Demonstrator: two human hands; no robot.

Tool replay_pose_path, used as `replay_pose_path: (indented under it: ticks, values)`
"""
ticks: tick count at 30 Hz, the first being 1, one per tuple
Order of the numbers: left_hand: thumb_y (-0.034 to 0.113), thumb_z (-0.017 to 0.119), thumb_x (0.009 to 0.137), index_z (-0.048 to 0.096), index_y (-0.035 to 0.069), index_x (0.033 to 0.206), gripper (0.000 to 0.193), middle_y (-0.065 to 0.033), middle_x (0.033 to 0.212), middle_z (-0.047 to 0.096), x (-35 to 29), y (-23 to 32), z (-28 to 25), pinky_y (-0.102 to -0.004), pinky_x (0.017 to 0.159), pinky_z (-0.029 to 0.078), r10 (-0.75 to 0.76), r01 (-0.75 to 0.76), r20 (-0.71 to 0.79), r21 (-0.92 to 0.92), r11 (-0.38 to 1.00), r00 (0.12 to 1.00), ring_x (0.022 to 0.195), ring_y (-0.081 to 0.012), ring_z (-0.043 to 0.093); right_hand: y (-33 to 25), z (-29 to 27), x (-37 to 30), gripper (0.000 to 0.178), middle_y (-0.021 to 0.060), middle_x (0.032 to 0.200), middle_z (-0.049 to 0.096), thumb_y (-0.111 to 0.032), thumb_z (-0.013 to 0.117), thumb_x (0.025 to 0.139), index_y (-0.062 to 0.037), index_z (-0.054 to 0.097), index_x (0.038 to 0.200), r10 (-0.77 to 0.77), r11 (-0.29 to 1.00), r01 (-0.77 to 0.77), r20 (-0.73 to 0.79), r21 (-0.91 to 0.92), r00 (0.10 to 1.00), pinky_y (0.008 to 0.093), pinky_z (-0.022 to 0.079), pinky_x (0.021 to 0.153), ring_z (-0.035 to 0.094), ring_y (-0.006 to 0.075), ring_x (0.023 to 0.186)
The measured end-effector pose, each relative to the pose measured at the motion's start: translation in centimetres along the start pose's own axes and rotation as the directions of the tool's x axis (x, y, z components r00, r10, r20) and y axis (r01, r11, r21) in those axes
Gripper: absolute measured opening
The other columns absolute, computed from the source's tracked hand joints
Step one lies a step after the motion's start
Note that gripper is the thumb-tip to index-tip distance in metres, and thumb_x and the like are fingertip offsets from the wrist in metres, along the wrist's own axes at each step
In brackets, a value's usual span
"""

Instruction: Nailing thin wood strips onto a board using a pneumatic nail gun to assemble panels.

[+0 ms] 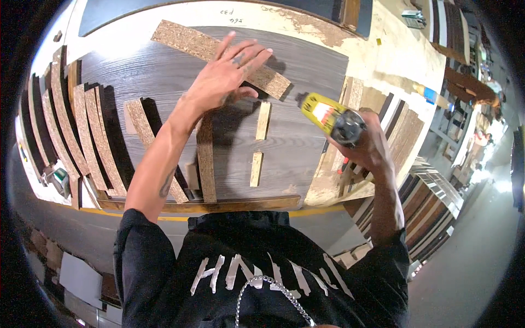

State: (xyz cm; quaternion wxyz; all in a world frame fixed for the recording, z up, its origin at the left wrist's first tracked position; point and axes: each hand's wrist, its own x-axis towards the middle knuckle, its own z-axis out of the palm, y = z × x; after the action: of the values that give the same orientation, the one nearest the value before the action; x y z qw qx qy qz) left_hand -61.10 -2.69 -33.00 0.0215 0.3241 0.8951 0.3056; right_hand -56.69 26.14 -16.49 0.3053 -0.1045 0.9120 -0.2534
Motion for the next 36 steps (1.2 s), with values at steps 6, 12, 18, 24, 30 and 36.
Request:
replay_pose_path:
  ticks: [6,12,18,24,30,36]
  values:
    - [0.033,0.066,0.082,0.055,0.021,0.133,0.054,-0.0001,0.129,0.058,-1.3,-2.5,-0.2,-0.0453,0.12,0.022,0.027,-0.028,0.013,0.063,0.998,1.0,0.127,-0.0212,0.048,0.1,3.2,4.7,0.031,0.0145,0.081,0.072,-0.021,0.083,0.075,0.002,0.069,0.091,-0.054,0.999,0.053,-0.049,-0.005,0.997,0.034,0.058,0.062,0.072,0.0213,0.07]
    - [0.03,0.066,0.082,0.056,0.021,0.132,0.052,0.0001,0.128,0.058,-1.5,-2.8,0.4,-0.0437,0.119,0.024,0.036,-0.031,-0.043,0.104,0.994,0.998,0.125,-0.0206,0.049,0.0,3.6,4.8,0.035,0.0133,0.082,0.073,-0.027,0.083,0.075,-0.0007,0.071,0.094,0.219,0.975,-0.216,0.06,-0.043,0.974,0.0375,0.055,0.069,0.069,0.024,0.072]
    - [0.031,0.069,0.082,0.059,0.017,0.13,0.052,-0.0014,0.128,0.06,-1.7,-2.6,0.0,-0.0428,0.118,0.023,0.019,-0.016,-0.04,0.084,0.996,0.999,0.127,-0.0192,0.049,-0.5,3.6,4.9,0.035,0.0127,0.084,0.073,-0.03,0.083,0.075,-0.003,0.073,0.095,0.27,0.963,-0.27,0.062,-0.02,0.961,0.0391,0.052,0.079,0.066,0.0244,0.075]
    - [0.026,0.062,0.088,0.056,0.01,0.133,0.048,-0.0086,0.127,0.057,-0.6,-2.1,-1.8,-0.0461,0.117,0.02,0.023,-0.016,0.1,-0.064,0.998,0.995,0.124,-0.0246,0.047,-1.4,3.5,4.7,0.04,0.0155,0.086,0.07,-0.029,0.085,0.074,0.0001,0.071,0.097,0.407,0.898,-0.424,0.141,0.117,0.902,0.041,0.052,0.078,0.063,0.0243,0.083]
    - [0.034,0.064,0.086,0.056,0.011,0.133,0.053,-0.0072,0.126,0.057,-0.6,-2.2,-1.6,-0.0459,0.118,0.019,0.025,-0.021,0.091,-0.04,0.999,0.996,0.124,-0.0238,0.047,-2.0,4.1,4.2,0.04,0.0139,0.086,0.073,-0.006,0.076,0.068,-0.0019,0.067,0.108,0.234,0.971,-0.233,0.023,-0.047,0.972,0.0328,0.056,0.068,0.072,0.021,0.075]
    - [0.036,0.065,0.085,0.053,0.012,0.136,0.057,-0.006,0.129,0.056,-0.7,-2.5,-1.2,-0.0468,0.119,0.017,0.018,-0.012,0.121,-0.054,0.998,0.993,0.125,-0.0228,0.046,-1.8,4.5,4.1,0.035,0.0139,0.085,0.072,-0.02,0.079,0.072,-0.0022,0.07,0.101,0.267,0.964,-0.265,0.061,-0.03,0.962,0.0369,0.052,0.073,0.066,0.023,0.082]
